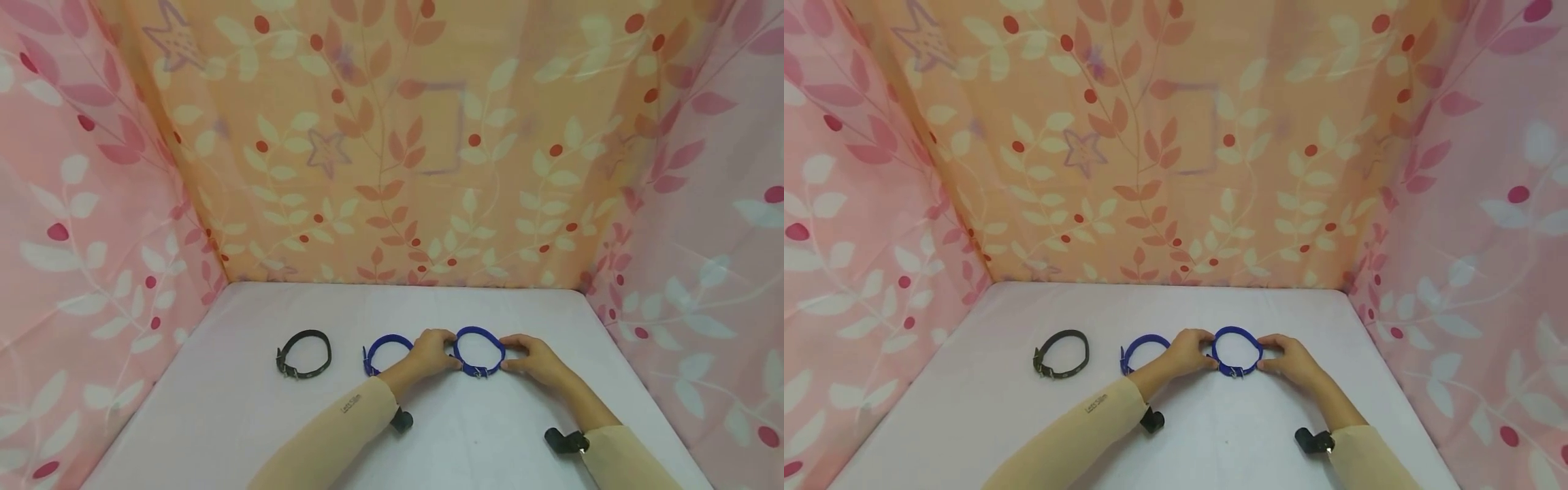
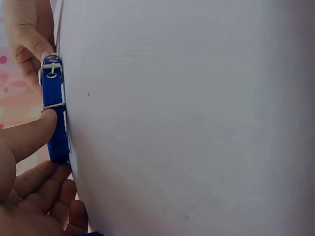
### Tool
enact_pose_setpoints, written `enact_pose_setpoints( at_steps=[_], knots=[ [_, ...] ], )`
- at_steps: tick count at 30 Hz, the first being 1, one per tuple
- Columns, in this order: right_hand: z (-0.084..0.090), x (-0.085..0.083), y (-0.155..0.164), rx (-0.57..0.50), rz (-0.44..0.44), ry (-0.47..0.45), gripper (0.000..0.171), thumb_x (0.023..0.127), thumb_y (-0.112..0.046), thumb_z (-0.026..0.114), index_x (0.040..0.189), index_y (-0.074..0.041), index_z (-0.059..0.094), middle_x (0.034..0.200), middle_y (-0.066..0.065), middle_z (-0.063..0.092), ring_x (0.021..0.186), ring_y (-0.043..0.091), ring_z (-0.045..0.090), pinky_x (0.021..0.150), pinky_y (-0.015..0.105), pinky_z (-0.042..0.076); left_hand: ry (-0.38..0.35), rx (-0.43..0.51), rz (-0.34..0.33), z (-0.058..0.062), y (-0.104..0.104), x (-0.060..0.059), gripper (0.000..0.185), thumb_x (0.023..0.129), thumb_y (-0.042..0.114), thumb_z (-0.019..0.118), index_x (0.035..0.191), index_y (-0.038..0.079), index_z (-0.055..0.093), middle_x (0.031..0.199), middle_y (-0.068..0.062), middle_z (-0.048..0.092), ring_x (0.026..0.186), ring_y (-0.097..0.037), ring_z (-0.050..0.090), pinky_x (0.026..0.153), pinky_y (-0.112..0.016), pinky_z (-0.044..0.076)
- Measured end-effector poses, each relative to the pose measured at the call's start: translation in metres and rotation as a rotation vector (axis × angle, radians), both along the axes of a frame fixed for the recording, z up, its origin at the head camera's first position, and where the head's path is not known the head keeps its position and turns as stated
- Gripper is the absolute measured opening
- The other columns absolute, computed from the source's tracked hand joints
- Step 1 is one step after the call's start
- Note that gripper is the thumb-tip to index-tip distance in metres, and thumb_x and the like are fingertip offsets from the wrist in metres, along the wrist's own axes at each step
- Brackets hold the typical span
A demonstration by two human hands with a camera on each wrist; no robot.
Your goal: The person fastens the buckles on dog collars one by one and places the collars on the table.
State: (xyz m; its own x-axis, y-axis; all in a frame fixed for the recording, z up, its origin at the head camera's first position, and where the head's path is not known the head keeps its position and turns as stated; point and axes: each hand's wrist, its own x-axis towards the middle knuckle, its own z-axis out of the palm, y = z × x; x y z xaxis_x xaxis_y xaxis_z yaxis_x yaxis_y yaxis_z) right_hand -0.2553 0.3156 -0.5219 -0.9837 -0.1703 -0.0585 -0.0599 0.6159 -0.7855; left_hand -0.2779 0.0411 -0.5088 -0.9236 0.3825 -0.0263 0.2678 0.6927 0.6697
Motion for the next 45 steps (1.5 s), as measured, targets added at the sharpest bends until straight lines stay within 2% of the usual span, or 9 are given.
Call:
enact_pose_setpoints(
  at_steps=[10, 17, 20, 24, 29, 32, 36, 40, 45],
  knots=[
    [-0.002, 0.006, 0.003, 0.048, -0.01, 0.003, 0.054, 0.087, -0.025, 0.083, 0.135, -0.008, 0.063, 0.138, 0.015, 0.064, 0.138, 0.041, 0.048, 0.117, 0.065, 0.029, -0.012, -0.027, -0.017, -0.003, 0.005, 0.003, 0.057, 0.081, 0.025, 0.09, 0.132, 0.013, 0.068, 0.129, 0.002, 0.07, 0.13, -0.02, 0.058, 0.112, -0.039, 0.045],
    [0.0, 0.009, 0.003, 0.096, -0.018, 0.054, 0.049, 0.091, -0.024, 0.079, 0.135, -0.009, 0.064, 0.138, 0.015, 0.064, 0.138, 0.041, 0.049, 0.116, 0.065, 0.031, 0.01, -0.113, -0.054, 0.0, 0.006, 0.002, 0.06, 0.082, 0.028, 0.088, 0.136, 0.015, 0.066, 0.136, 0.001, 0.067, 0.134, -0.021, 0.055, 0.113, -0.038, 0.044],
    [0.002, 0.011, -0.002, 0.12, -0.003, 0.095, 0.045, 0.094, -0.023, 0.076, 0.134, -0.007, 0.064, 0.135, 0.017, 0.065, 0.135, 0.042, 0.051, 0.114, 0.064, 0.035, 0.002, -0.121, -0.05, 0.0, 0.001, 0.002, 0.06, 0.083, 0.03, 0.088, 0.136, 0.015, 0.066, 0.136, 0.001, 0.067, 0.134, -0.021, 0.055, 0.113, -0.038, 0.045],
    [0.005, 0.015, -0.012, 0.201, -0.001, 0.174, 0.041, 0.094, -0.023, 0.075, 0.13, -0.004, 0.067, 0.128, 0.018, 0.067, 0.127, 0.042, 0.057, 0.108, 0.063, 0.042, -0.028, -0.073, -0.046, 0.005, -0.008, 0.005, 0.055, 0.084, 0.032, 0.086, 0.133, 0.015, 0.068, 0.132, 0.002, 0.068, 0.13, -0.021, 0.057, 0.11, -0.041, 0.047],
    [0.007, 0.02, -0.026, 0.379, -0.007, 0.313, 0.038, 0.091, -0.024, 0.079, 0.122, -0.005, 0.071, 0.124, 0.017, 0.068, 0.12, 0.041, 0.059, 0.102, 0.063, 0.045, -0.058, -0.017, -0.085, 0.017, -0.022, 0.013, 0.045, 0.087, 0.033, 0.083, 0.128, 0.017, 0.071, 0.129, 0.004, 0.07, 0.125, -0.02, 0.06, 0.105, -0.042, 0.051],
    [0.008, 0.025, -0.036, 0.439, -0.014, 0.403, 0.035, 0.088, -0.024, 0.081, 0.118, -0.007, 0.073, 0.12, 0.015, 0.069, 0.115, 0.04, 0.061, 0.098, 0.061, 0.047, -0.06, -0.008, -0.118, 0.023, -0.033, 0.02, 0.04, 0.089, 0.033, 0.081, 0.126, 0.018, 0.073, 0.127, 0.004, 0.07, 0.123, -0.02, 0.061, 0.103, -0.042, 0.052],
    [0.013, 0.032, -0.049, 0.439, 0.005, 0.505, 0.031, 0.085, -0.021, 0.083, 0.112, -0.008, 0.075, 0.116, 0.012, 0.071, 0.112, 0.038, 0.063, 0.097, 0.06, 0.049, -0.026, -0.022, -0.13, 0.03, -0.05, 0.031, 0.037, 0.092, 0.035, 0.079, 0.125, 0.021, 0.073, 0.127, 0.006, 0.069, 0.124, -0.019, 0.061, 0.103, -0.043, 0.053],
    [0.021, 0.036, -0.059, 0.454, 0.047, 0.587, 0.03, 0.084, -0.02, 0.085, 0.111, -0.009, 0.075, 0.114, 0.01, 0.072, 0.111, 0.035, 0.065, 0.097, 0.058, 0.05, 0.063, -0.057, -0.131, 0.041, -0.067, 0.04, 0.035, 0.093, 0.035, 0.077, 0.125, 0.023, 0.073, 0.127, 0.007, 0.069, 0.126, -0.018, 0.06, 0.103, -0.043, 0.053],
    [0.032, 0.046, -0.071, 0.505, 0.078, 0.642, 0.029, 0.084, -0.021, 0.085, 0.11, -0.012, 0.076, 0.112, 0.008, 0.073, 0.109, 0.033, 0.067, 0.093, 0.058, 0.052, 0.178, -0.132, -0.153, 0.05, -0.088, 0.051, 0.034, 0.093, 0.035, 0.077, 0.124, 0.021, 0.074, 0.124, 0.007, 0.071, 0.124, -0.018, 0.061, 0.103, -0.04, 0.053]
  ],
)
